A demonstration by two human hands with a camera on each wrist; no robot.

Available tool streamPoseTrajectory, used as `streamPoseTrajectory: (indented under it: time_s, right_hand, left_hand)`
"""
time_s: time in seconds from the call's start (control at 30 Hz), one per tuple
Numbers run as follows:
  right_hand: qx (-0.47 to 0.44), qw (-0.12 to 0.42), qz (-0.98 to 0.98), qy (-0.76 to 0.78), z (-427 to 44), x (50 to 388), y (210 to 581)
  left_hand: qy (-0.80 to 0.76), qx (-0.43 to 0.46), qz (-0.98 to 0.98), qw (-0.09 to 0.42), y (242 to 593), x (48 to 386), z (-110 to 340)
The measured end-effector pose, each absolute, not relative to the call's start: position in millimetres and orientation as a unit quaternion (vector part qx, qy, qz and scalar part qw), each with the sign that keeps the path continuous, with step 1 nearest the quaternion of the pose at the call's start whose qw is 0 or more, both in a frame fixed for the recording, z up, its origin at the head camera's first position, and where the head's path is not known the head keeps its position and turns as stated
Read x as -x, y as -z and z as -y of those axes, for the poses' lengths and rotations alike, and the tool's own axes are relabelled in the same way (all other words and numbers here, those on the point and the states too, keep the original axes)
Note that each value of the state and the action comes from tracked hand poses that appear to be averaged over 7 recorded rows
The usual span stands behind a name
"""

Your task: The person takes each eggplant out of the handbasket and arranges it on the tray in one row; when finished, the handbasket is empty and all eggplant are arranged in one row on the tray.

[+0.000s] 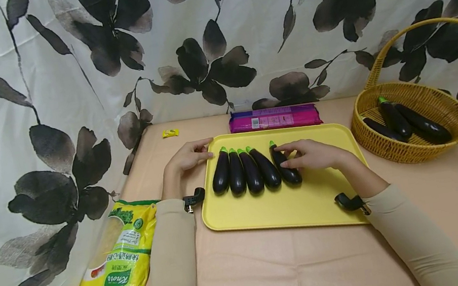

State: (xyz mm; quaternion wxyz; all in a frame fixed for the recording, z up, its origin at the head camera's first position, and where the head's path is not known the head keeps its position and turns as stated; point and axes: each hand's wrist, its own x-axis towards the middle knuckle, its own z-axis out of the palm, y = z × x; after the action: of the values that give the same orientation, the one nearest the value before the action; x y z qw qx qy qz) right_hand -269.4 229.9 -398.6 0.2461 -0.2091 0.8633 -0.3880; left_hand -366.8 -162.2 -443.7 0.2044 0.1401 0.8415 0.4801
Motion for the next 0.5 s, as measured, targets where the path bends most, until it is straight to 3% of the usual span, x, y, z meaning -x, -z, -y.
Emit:
streamPoseTrajectory:
  time_s: [0.5]
  right_hand:
    - [0.207, 0.249, -0.866, 0.38, -233.6, 265.9, 400.7]
  left_hand:
    - [-0.473, -0.139, -0.84, 0.226, 439.6, 367.3, 160.0]
